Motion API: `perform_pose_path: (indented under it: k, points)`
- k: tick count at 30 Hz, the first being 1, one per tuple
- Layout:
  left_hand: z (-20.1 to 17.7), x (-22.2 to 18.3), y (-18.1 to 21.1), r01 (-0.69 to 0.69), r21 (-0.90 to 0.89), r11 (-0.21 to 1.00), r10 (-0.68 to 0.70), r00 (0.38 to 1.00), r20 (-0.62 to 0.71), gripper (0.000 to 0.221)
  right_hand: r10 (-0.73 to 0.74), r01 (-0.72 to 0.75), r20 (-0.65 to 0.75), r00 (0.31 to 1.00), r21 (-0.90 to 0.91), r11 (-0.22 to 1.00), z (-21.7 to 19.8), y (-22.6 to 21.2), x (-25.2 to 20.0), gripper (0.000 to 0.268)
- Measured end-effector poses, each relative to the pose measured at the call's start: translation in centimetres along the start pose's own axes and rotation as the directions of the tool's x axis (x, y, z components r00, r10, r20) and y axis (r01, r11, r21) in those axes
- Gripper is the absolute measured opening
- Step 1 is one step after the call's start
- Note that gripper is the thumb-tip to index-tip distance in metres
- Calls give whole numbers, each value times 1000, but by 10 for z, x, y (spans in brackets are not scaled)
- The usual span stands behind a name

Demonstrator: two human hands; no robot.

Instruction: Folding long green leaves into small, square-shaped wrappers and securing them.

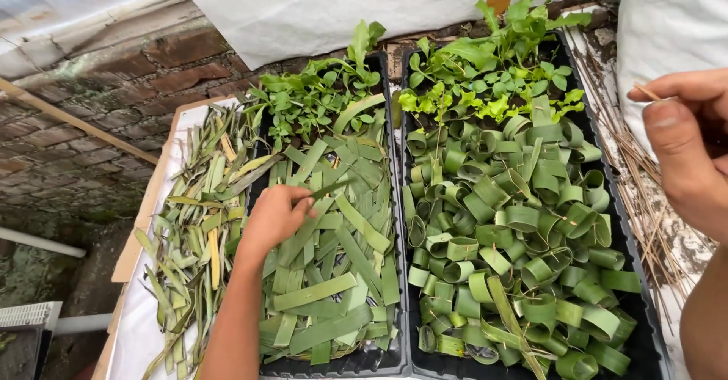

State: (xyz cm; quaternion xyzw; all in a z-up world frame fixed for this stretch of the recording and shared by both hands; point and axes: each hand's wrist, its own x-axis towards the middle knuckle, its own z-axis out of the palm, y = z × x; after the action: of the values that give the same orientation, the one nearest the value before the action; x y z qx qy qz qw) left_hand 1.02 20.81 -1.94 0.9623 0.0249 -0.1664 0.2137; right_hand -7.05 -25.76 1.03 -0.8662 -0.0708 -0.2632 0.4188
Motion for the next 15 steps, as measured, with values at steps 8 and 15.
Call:
perform_pose_path:
  k: [8,15]
  points:
    - [11,6,-1,2,-701,713,185,964,191,12,29,-30,3,1000,23,999,1,-7,-1,23]
    - [6,-4,13,130,-772,622,84,969,231,7,57,-57,-1,998,24,998,1,-6,-2,22]
